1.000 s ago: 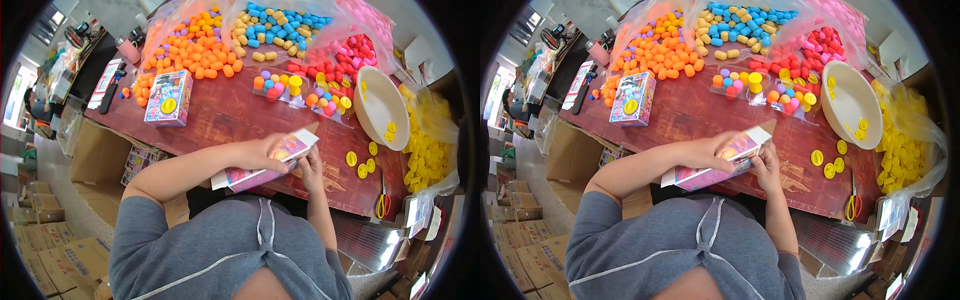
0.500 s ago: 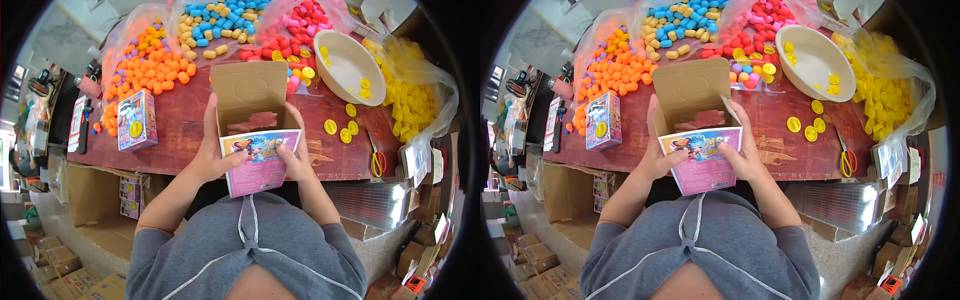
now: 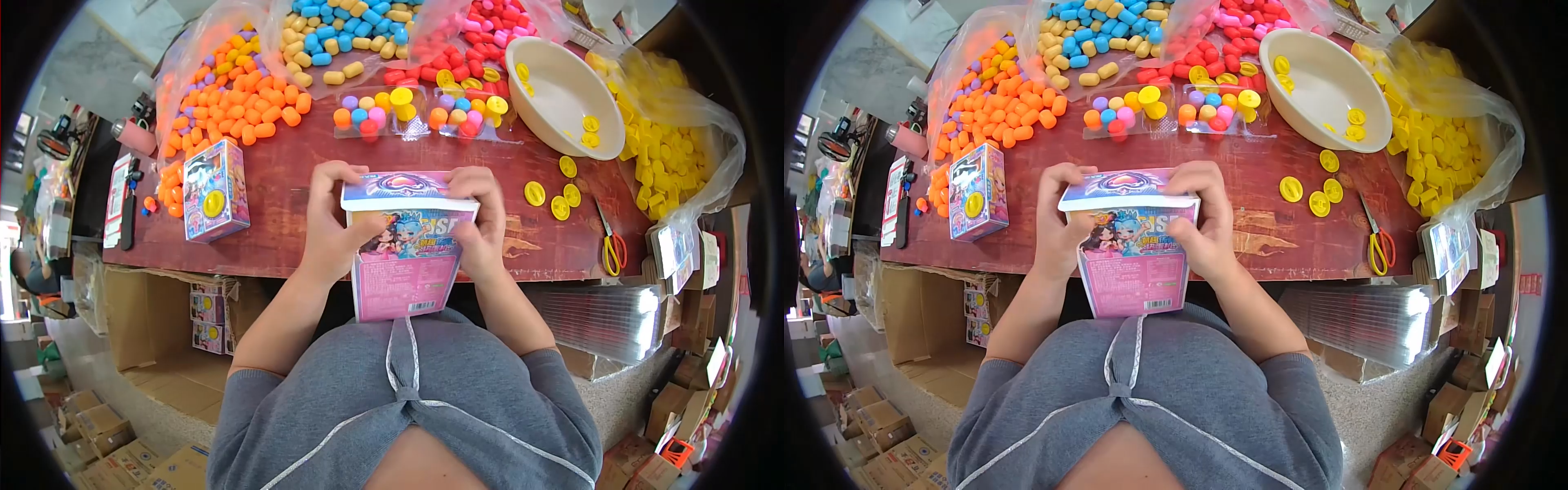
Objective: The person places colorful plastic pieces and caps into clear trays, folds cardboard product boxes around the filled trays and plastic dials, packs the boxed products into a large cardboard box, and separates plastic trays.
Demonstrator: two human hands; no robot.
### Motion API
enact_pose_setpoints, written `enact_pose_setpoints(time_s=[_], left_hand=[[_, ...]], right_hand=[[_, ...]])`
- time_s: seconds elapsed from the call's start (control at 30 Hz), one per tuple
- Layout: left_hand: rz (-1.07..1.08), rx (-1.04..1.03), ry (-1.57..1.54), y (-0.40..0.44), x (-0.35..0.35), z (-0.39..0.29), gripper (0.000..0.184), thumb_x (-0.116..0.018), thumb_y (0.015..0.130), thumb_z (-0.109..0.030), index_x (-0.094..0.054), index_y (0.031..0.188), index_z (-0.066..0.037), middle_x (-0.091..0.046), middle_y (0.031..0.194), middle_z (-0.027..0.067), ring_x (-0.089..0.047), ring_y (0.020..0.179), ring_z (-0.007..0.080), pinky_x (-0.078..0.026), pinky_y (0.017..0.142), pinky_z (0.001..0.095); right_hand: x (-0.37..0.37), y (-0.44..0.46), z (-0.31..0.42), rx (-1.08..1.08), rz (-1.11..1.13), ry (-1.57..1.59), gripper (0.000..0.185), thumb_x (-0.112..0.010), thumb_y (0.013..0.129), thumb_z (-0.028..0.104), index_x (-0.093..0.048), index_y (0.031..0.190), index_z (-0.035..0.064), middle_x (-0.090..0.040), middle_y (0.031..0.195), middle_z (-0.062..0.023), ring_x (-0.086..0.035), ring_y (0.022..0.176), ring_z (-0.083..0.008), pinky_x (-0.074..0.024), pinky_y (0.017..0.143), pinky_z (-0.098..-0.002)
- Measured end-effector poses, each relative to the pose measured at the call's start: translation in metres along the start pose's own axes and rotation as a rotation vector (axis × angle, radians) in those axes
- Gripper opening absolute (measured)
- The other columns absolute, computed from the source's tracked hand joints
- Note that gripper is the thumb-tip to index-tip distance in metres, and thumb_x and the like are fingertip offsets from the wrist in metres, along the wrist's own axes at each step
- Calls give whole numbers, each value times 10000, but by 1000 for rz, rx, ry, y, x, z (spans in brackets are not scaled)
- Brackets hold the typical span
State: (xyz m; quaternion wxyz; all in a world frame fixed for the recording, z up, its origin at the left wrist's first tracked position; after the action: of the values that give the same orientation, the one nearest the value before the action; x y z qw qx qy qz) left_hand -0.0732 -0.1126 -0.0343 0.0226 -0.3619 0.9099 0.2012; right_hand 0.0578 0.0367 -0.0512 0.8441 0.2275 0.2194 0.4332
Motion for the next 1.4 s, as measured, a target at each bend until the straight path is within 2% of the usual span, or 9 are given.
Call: enact_pose_setpoints(time_s=[0.43,0.6,0.8,0.83,0.9,1.0,1.17,1.33,1.4], left_hand=[[60,-14,310,-6,-1,-10,301,-675,798,-46,-545,1066,-91,-532,1136,93,-516,1122,267,-418,957,387],[142,-199,353,-7,1,-10,242,-681,820,-196,-567,1006,-90,-529,1187,111,-515,1125,258,-410,951,365],[-199,-7,314,10,27,-30,639,-667,799,-535,-565,1228,-73,-539,1239,134,-518,1129,224,-405,922,302],[-198,-8,308,11,42,-33,639,-667,799,-535,-565,1228,-73,-539,1239,134,-518,1129,224,-405,922,302],[-85,235,106,9,69,-23,655,-704,839,-404,-504,1328,-17,-563,1247,134,-544,1098,221,-435,900,302],[-288,186,146,-11,73,-3,562,-700,852,-298,-531,1299,-2,-589,1220,138,-566,1070,220,-451,886,302],[-621,173,408,-47,103,-36,344,-655,865,-16,-624,1205,22,-663,1132,141,-617,990,208,-487,855,309],[-218,-28,1169,-54,84,-116,385,-602,861,16,-615,1246,12,-645,1220,152,-634,1091,288,-490,935,351],[323,-50,1609,-59,61,-112,551,-623,809,-9,-528,1352,-20,-585,1313,176,-610,1163,338,-479,979,385]], right_hand=[[-18,11,23,-368,-293,184,280,-782,737,22,-613,954,73,-578,1114,-94,-546,1020,-210,-446,911,-309],[-20,18,26,89,208,-95,233,-829,691,46,-634,818,64,-631,996,-81,-582,980,-201,-465,880,-298],[9,31,31,39,-38,-223,255,-842,644,47,-619,768,59,-653,905,-93,-628,833,-206,-507,800,-326],[26,38,32,29,-223,-241,130,-713,805,55,-599,869,67,-629,929,-83,-588,835,-181,-493,791,-329],[44,50,31,-181,-646,48,48,-617,913,90,-585,926,58,-618,948,-79,-568,838,-143,-489,775,-298],[41,73,2,-194,-661,149,65,-561,959,114,-593,972,58,-603,957,-77,-555,856,-130,-482,775,-280],[55,132,-63,-198,-226,-303,294,-500,985,220,-611,1165,15,-639,1124,-118,-577,1025,-203,-459,907,-330],[143,165,-132,-168,150,-1074,450,-460,980,321,-560,1261,-17,-619,1247,-189,-605,1038,-355,-464,938,-412],[159,154,-152,-594,369,-1166,429,-443,995,312,-550,1272,3,-605,1287,-137,-556,1181,-333,-426,1013,-370]])
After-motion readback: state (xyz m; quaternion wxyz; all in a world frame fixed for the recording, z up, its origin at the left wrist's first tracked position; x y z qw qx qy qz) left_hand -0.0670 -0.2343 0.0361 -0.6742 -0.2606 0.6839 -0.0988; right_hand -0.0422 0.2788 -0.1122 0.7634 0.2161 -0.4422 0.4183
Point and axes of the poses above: each hand's wrist, its own y-axis towards the middle knuckle, its own x-axis out of the back of the hand, z = x × y, the point moved 5 cm from there along y, towards the middle knuckle
